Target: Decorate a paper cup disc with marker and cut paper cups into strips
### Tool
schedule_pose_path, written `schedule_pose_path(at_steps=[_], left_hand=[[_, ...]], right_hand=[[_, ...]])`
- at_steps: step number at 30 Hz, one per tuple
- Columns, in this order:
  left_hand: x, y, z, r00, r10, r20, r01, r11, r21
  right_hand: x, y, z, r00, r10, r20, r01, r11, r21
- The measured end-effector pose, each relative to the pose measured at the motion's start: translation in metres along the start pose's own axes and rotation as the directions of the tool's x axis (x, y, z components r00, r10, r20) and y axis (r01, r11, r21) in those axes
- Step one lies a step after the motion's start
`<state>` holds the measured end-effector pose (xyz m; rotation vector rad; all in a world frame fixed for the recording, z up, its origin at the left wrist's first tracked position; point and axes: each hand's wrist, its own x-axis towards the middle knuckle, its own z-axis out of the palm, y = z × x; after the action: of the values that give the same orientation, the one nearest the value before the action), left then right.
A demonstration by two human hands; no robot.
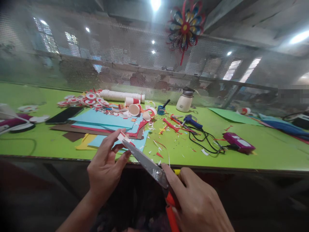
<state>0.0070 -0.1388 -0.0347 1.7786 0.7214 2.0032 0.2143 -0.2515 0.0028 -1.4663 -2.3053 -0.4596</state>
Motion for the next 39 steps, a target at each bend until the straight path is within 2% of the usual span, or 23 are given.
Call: schedule_pose_path(at_steps=[17, 39], left_hand=[[-0.002, -0.0039, -0.004, 0.999, 0.02, 0.05, -0.024, 0.997, 0.08], [-0.0038, -0.0051, -0.0019, 0.999, 0.017, 0.04, -0.022, 0.99, 0.14]], right_hand=[[0.0018, 0.0007, -0.0037, 1.0, -0.016, -0.011, 0.015, 0.997, -0.07], [0.0036, 0.001, 0.0009, 0.999, -0.03, -0.017, 0.029, 0.997, -0.077]])
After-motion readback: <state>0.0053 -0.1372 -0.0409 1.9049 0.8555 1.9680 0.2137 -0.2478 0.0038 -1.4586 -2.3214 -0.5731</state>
